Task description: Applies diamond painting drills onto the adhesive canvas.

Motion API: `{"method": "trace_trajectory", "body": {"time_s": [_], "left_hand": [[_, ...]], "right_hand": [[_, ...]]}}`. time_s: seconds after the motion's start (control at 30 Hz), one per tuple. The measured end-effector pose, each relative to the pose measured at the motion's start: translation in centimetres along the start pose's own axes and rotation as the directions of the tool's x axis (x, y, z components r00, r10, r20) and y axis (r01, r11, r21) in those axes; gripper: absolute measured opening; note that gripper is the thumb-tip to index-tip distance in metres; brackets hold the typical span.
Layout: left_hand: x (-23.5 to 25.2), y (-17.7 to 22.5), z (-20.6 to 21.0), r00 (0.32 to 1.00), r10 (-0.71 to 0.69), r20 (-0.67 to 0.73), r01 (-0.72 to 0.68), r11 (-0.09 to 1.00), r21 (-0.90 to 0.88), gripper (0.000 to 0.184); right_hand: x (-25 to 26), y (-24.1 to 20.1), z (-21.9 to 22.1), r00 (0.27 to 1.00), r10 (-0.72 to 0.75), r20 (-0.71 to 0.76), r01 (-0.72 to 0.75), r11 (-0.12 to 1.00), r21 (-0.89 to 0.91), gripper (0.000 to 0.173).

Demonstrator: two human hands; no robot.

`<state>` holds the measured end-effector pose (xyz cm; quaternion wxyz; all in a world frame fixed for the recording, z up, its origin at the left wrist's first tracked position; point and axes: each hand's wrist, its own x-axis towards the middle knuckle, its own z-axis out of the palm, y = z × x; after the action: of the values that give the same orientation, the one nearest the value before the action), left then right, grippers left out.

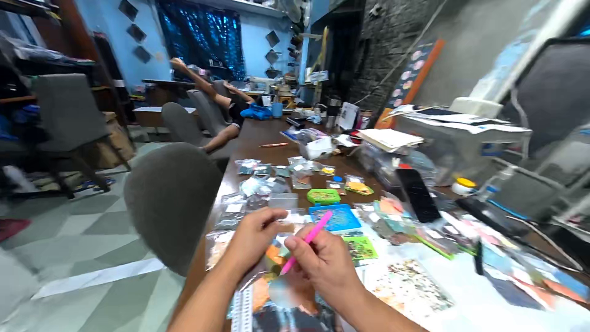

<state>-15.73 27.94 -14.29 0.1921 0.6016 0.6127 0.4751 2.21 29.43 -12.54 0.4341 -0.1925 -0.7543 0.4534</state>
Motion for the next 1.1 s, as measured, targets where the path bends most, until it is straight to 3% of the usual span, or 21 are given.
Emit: {"method": "trace_trajectory", "body": {"time_s": [0.17, 0.4, 0.67, 0.87, 1.1], "left_hand": [[-0.1, -0.6, 0.1, 1.0, 0.0, -0.021, 0.001, 1.0, 0.014, 0.021], [0.1, -1.8, 0.0, 0.999, -0.024, -0.035, 0.025, 1.0, 0.016, 0.022], [0.0, -2.5, 0.1, 0.997, -0.017, -0.071, 0.016, 1.0, -0.008, 0.023], [0.0, -2.5, 0.1, 0.998, 0.021, -0.064, -0.02, 1.0, 0.023, 0.026], [-0.2, -2.2, -0.1, 0.999, -0.017, -0.031, 0.018, 1.0, 0.023, 0.027]], "right_hand": [[-0.6, -0.5, -8.4, 0.998, 0.063, 0.024, -0.062, 0.998, -0.019, 0.021], [-2.7, 2.5, -17.7, 0.967, 0.229, -0.109, -0.241, 0.964, -0.112, 0.029], [-4.0, 4.4, -17.5, 0.972, 0.164, -0.168, -0.184, 0.976, -0.113, 0.031], [-4.0, 5.0, -19.1, 0.974, 0.134, -0.182, -0.181, 0.945, -0.271, 0.033], [-4.2, 5.2, -20.3, 0.985, 0.138, -0.107, -0.159, 0.961, -0.227, 0.03]]}}
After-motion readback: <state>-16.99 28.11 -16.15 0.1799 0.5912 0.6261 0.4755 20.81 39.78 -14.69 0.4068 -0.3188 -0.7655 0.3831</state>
